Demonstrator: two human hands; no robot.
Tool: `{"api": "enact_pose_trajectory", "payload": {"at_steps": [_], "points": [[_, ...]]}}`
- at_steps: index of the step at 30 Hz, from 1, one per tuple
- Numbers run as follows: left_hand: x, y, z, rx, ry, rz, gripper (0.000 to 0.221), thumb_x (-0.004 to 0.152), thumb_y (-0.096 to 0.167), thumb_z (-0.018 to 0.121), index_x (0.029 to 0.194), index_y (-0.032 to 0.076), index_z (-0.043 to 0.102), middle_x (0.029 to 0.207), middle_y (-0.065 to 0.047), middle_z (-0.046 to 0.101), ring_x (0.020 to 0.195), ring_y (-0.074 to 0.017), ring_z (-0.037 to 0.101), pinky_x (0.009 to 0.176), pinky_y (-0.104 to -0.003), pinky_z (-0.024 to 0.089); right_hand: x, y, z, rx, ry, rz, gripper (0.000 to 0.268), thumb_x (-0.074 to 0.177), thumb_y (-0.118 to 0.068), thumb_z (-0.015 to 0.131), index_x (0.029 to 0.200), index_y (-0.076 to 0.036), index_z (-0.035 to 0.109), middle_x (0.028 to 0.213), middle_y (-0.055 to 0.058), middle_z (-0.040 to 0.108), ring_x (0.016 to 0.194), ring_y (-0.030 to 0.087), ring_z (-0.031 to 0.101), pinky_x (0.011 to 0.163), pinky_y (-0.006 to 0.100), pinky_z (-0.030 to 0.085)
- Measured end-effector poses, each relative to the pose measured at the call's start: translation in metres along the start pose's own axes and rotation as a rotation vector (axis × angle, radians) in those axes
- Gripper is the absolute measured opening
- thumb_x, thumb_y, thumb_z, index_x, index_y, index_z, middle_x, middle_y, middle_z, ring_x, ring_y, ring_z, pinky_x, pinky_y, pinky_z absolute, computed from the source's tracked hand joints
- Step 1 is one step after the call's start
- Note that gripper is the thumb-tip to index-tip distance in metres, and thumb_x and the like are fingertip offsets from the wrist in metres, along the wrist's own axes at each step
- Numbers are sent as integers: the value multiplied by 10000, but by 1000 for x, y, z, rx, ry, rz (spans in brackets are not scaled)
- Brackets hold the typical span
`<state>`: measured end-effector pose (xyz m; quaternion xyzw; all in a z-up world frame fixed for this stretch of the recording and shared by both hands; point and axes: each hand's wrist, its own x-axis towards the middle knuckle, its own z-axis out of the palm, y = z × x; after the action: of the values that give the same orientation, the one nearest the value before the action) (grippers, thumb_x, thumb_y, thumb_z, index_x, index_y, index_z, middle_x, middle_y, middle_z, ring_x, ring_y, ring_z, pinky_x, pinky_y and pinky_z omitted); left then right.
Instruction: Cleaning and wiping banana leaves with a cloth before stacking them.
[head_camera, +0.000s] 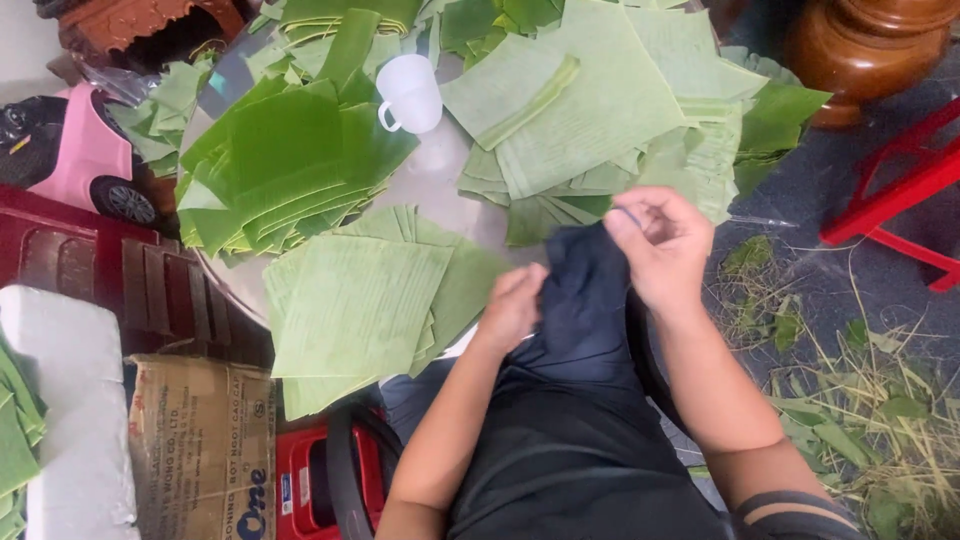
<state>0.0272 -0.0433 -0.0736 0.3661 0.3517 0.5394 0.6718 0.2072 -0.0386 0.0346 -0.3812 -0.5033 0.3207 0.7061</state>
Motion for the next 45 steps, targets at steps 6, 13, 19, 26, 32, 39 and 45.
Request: {"api": "enact_pose_trajectory", "payload": {"at_steps": [6, 13, 19, 26, 32, 39, 45], "points": [[11, -22, 10, 348, -29, -72, 286, 986, 28, 655, 1272, 34, 666, 1123, -199, 704, 1020, -276, 654, 812, -421, 570, 18, -20, 35, 106, -180, 39, 226, 901, 18, 797, 1114, 7, 721, 772, 13, 580, 672, 31, 612, 615, 206, 540], [33, 14, -25, 256, -176, 312, 558, 873, 66, 691, 1418, 53, 571, 1331, -125, 638, 1282, -216, 552, 1109, -418, 442, 71, -84, 33, -11, -896, -111, 254, 850, -30, 794, 1100, 2, 757, 621, 36, 565, 553, 93, 520, 534, 262, 466], [4, 45, 10, 391, -337, 430, 482, 823, 139, 861, 1260, 32, 686, 1137, -103, 725, 1067, -137, 642, 966, -333, 509, 82, -104, 17, -314, -792, -353, 231, 874, -133, 823, 1067, -13, 784, 659, 78, 537, 570, 166, 482, 563, 321, 434], [11, 69, 28, 448, -385, 519, 318, 969, 248, 698, 1168, 3, 736, 1134, -199, 740, 1126, -271, 681, 1001, -444, 525, 70, -89, -10, -49, -713, -436, 218, 857, -208, 810, 949, -11, 807, 732, 74, 680, 523, 88, 537, 499, 233, 438], [-22, 94, 79, 691, 21, 1132, 193, 960, 126, 633, 1077, -3, 719, 1081, -112, 711, 995, -313, 693, 922, -441, 555, 67, -101, 10, -16, -725, -483, 184, 948, -162, 739, 1041, -13, 791, 763, 65, 652, 591, 119, 557, 576, 267, 490], [-16, 77, 58, 383, -219, 711, 564, 1076, 430, 486, 1402, -18, 587, 1359, -198, 637, 1280, -238, 563, 1082, -448, 450, 58, -93, 10, -238, -525, -526, 193, 924, -112, 800, 1091, -16, 794, 753, 89, 622, 617, 179, 562, 605, 317, 510], [0, 99, 44, 578, -182, 684, 187, 855, -50, 713, 995, 62, 765, 838, -74, 739, 746, -180, 682, 741, -307, 543, 68, -124, 17, -849, -928, 54, 676, 739, -416, 903, 1254, -8, 740, 712, 209, 679, 618, 344, 661, 612, 474, 566]]}}
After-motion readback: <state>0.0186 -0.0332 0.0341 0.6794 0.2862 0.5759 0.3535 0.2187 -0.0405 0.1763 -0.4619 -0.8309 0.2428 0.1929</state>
